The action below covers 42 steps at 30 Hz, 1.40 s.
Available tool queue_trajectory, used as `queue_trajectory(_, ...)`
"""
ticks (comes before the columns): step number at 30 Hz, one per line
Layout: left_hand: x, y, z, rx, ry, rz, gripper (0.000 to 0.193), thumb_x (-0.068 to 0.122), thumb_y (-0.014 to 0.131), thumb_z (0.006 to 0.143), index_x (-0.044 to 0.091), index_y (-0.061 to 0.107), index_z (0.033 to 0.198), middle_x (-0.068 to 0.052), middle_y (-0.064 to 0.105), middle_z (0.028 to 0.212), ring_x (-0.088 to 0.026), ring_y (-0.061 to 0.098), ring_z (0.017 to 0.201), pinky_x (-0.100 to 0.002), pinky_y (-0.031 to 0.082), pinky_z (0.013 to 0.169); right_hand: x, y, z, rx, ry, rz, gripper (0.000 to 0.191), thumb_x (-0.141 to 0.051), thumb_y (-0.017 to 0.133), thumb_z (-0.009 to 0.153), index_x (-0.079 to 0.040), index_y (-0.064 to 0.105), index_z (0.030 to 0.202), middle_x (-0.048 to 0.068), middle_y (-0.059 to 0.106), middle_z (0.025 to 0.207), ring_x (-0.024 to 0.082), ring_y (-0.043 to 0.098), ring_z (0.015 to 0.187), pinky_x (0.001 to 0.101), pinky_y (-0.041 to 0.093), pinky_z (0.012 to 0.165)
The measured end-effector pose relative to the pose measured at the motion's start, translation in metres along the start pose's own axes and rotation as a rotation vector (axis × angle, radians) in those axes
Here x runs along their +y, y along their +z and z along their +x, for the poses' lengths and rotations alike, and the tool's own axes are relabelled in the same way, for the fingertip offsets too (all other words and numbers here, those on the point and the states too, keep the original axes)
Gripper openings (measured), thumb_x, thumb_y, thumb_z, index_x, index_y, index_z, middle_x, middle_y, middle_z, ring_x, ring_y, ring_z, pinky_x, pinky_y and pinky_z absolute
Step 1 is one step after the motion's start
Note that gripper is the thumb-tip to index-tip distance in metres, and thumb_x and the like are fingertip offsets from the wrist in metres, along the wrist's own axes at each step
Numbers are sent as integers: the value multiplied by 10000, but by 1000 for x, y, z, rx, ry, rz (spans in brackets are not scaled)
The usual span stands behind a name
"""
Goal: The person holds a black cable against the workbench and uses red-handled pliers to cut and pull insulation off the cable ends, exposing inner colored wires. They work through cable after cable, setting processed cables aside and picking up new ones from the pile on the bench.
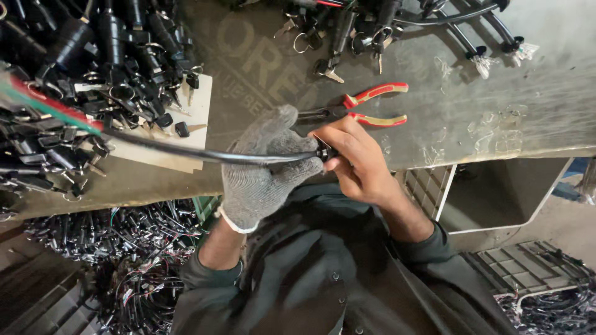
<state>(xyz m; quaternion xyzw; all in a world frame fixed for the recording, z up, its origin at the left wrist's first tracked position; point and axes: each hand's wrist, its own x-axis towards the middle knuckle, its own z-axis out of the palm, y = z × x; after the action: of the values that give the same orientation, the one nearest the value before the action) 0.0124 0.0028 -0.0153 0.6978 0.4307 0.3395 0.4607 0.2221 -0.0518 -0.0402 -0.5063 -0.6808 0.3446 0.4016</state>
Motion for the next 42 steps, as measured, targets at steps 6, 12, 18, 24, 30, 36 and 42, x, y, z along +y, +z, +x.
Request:
queue_trajectory(6,0,-12,17,-178,97,126,373,287,888,847,150,744,1163,-52,754,1145,-268,729,1112,-378,560,984,5,6,-6,12,114,89,404,41,653,916,18,570,1310,118,562,940,247,577,800,328,471,739)
queue_trajectory(12,-3,1,10,-23,69,242,385,312,938,815,83,748,1059,-98,728,988,-298,699,930,-379,534,839,4,12,-4,26,142,256,364,-24,579,1013,27,520,1368,153,605,1101,289,603,956,349,500,887)
queue_trajectory(18,2,3,6,54,-46,90,449,265,880,880,48,683,1220,-45,757,1140,-229,729,1067,-340,544,977,-1,11,3,27,102,39,353,-61,652,1015,19,534,1339,150,541,993,287,554,847,344,472,775)
queue_trajectory(24,-9,-12,18,-132,80,7,406,231,876,888,66,703,1217,-105,703,1302,-304,706,1221,-376,538,1064,-5,12,4,25,67,3,361,-94,659,1022,17,529,1341,140,533,984,278,542,837,341,454,752)
queue_trajectory(30,-10,10,-3,15,185,213,434,203,742,995,-11,600,1345,-199,598,1438,-389,655,1231,-435,542,1001,7,10,3,-42,313,420,312,-247,553,1094,18,570,1258,38,514,886,117,452,805,308,401,706)
queue_trajectory(36,-10,19,1,-55,-44,26,194,204,759,985,131,727,1161,-63,731,1145,-311,724,1073,-422,562,978,20,10,-7,-120,303,423,314,-312,524,1070,-2,576,1057,-32,490,787,60,441,739,277,379,633)
queue_trajectory(42,-14,3,11,-205,293,-107,361,114,740,964,80,648,1311,-137,640,1404,-353,595,1345,-426,458,1124,34,24,-16,-175,387,574,272,-258,504,1024,-7,602,1062,-35,529,741,56,457,691,292,397,581)
